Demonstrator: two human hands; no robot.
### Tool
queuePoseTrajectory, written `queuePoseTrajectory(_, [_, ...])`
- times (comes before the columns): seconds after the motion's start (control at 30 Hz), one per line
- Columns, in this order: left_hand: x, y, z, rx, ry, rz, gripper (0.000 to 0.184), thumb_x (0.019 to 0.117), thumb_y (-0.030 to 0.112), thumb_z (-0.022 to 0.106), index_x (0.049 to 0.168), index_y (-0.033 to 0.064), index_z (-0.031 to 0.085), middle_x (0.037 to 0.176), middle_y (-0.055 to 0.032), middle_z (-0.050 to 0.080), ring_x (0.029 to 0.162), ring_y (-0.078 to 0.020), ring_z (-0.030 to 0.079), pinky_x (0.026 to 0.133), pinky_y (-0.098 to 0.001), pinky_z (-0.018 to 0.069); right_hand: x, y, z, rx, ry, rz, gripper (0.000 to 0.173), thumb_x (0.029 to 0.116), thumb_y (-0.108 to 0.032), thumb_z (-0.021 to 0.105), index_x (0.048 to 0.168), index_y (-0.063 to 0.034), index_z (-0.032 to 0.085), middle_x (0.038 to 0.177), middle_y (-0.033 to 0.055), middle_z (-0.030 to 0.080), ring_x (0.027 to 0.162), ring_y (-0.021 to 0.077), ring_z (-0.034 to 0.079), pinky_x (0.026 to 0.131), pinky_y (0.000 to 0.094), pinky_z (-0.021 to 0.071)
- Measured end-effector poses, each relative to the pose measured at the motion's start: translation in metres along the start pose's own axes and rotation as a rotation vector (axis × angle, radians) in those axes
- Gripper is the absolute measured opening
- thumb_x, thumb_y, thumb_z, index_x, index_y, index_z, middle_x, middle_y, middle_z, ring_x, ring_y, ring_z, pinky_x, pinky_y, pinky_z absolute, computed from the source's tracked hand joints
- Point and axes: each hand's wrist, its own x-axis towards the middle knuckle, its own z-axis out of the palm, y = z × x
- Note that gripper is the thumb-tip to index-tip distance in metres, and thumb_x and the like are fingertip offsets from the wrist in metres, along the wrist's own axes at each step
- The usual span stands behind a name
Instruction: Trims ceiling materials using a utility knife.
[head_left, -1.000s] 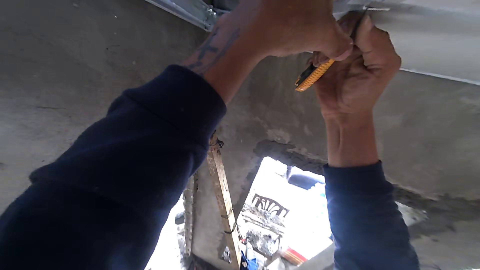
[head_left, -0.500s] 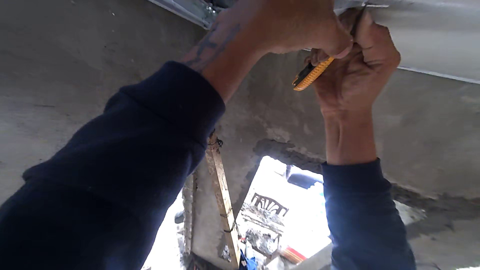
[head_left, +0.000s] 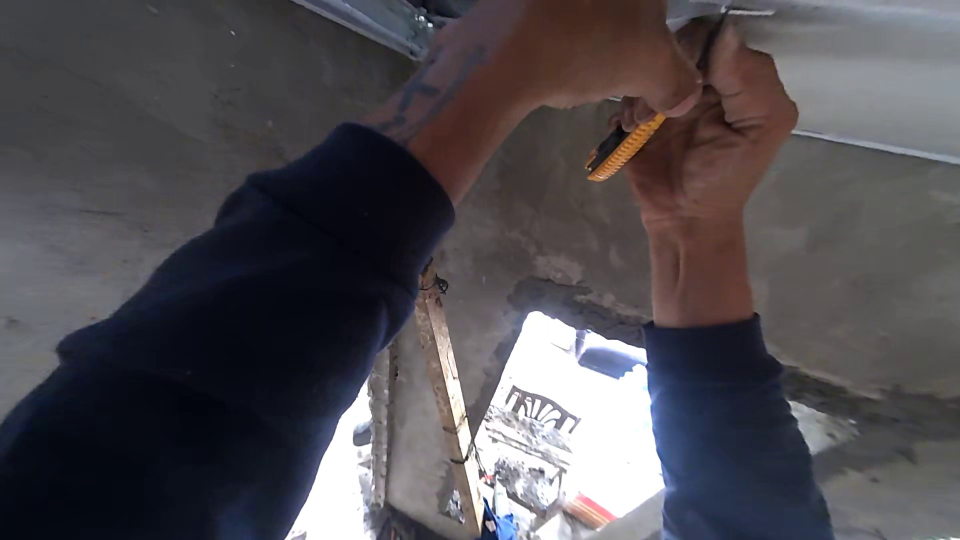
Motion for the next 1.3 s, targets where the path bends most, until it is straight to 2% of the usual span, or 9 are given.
queuePoseTrajectory(0.1, [0.001, -0.001, 0.0, 0.042, -0.015, -0.002, 0.041, 0.0807, 0.041, 0.084, 0.11, 0.015, 0.073, 0.1, 0.0037, 0.071, 0.09, -0.0029, 0.064, 0.079, -0.0262, 0.0507, -0.001, 0.0, 0.001, 0.033, 0.032, 0.017, 0.03, 0.1089, -0.008, 0.023, 0.09, -0.0135, 0.046, 0.077, -0.0037, 0.049, 0.072, -0.0063, 0.053, 0.065, 0.0047, 0.0424])
queuePoseTrajectory(0.17, [0.002, -0.001, 0.001, 0.02, -0.014, 0.003, 0.037, 0.0814, 0.038, 0.084, 0.107, 0.0143, 0.073, 0.096, 0.0042, 0.07, 0.087, -0.0021, 0.064, 0.077, -0.0246, 0.0508, 0.006, 0.007, -0.007, 0.032, 0.014, -0.034, 0.031, 0.1092, -0.01, 0.024, 0.088, -0.0146, 0.046, 0.075, -0.0047, 0.049, 0.071, -0.0053, 0.053, 0.067, 0.0066, 0.0443])
queuePoseTrajectory(0.27, [0.001, 0.001, 0.001, -0.015, 0.002, -0.003, 0.026, 0.0812, 0.033, 0.085, 0.095, 0.0145, 0.073, 0.085, 0.0058, 0.068, 0.076, -0.0001, 0.062, 0.07, -0.0216, 0.0502, 0.045, 0.036, -0.05, 0.132, -0.156, -0.224, 0.032, 0.1049, -0.015, 0.033, 0.085, -0.0129, 0.058, 0.076, -0.0014, 0.058, 0.074, 0.0094, 0.059, 0.074, 0.0285, 0.0528])
queuePoseTrajectory(0.3, [0.001, 0.001, 0.001, -0.013, -0.006, 0.002, 0.026, 0.0818, 0.034, 0.084, 0.096, 0.0146, 0.073, 0.086, 0.0058, 0.068, 0.077, 0.0002, 0.063, 0.07, -0.0213, 0.0507, 0.044, 0.036, -0.049, 0.134, -0.143, -0.218, 0.032, 0.1047, -0.015, 0.033, 0.085, -0.0123, 0.058, 0.077, -0.001, 0.058, 0.074, 0.0095, 0.06, 0.074, 0.0282, 0.0532])
queuePoseTrajectory(0.43, [0.0, 0.002, 0.001, 0.01, -0.002, -0.02, 0.03, 0.08, 0.036, 0.085, 0.099, 0.0156, 0.074, 0.087, 0.0071, 0.069, 0.078, 0.0006, 0.063, 0.07, -0.0213, 0.0498, 0.002, -0.001, 0.004, -0.005, 0.051, 0.013, 0.03, 0.1097, -0.008, 0.021, 0.091, -0.0129, 0.044, 0.08, -0.0031, 0.047, 0.073, -0.0071, 0.051, 0.066, 0.0035, 0.0404])
queuePoseTrajectory(0.5, [0.001, 0.002, 0.0, 0.019, -0.015, -0.015, 0.037, 0.0808, 0.038, 0.084, 0.106, 0.014, 0.073, 0.094, 0.0044, 0.069, 0.085, -0.0017, 0.063, 0.075, -0.0239, 0.0502, 0.0, -0.002, 0.005, 0.004, 0.04, 0.01, 0.03, 0.1095, -0.008, 0.021, 0.091, -0.0129, 0.044, 0.08, -0.0029, 0.047, 0.073, -0.0075, 0.051, 0.065, 0.003, 0.0396])
queuePoseTrajectory(0.73, [0.002, 0.001, 0.001, 0.055, -0.016, -0.026, 0.027, 0.0808, 0.04, 0.083, 0.094, 0.0188, 0.074, 0.084, 0.0097, 0.068, 0.075, 0.0024, 0.062, 0.068, -0.0203, 0.0499, 0.001, 0.0, 0.002, 0.004, 0.048, -0.001, 0.029, 0.1097, -0.008, 0.022, 0.093, -0.0111, 0.046, 0.082, -0.0019, 0.049, 0.075, -0.0067, 0.052, 0.067, 0.0034, 0.0408])
queuePoseTrajectory(1.23, [-0.001, 0.004, 0.001, 0.007, 0.002, -0.026, 0.026, 0.0812, 0.034, 0.084, 0.093, 0.0143, 0.073, 0.083, 0.0069, 0.066, 0.076, -0.0003, 0.061, 0.069, -0.0224, 0.0483, 0.002, 0.002, 0.001, 0.023, 0.075, 0.008, 0.03, 0.1101, -0.01, 0.023, 0.09, -0.0127, 0.046, 0.076, -0.0031, 0.049, 0.07, -0.0062, 0.053, 0.064, 0.0041, 0.042])
queuePoseTrajectory(1.3, [-0.001, 0.004, 0.002, -0.009, -0.012, -0.027, 0.022, 0.082, 0.031, 0.084, 0.09, 0.014, 0.072, 0.081, 0.0072, 0.066, 0.074, 0.0006, 0.061, 0.068, -0.021, 0.0485, 0.016, 0.015, -0.017, 0.051, -0.017, -0.085, 0.032, 0.1102, -0.012, 0.024, 0.09, -0.0111, 0.048, 0.078, -0.0014, 0.05, 0.072, -0.0012, 0.054, 0.067, 0.01, 0.0455])
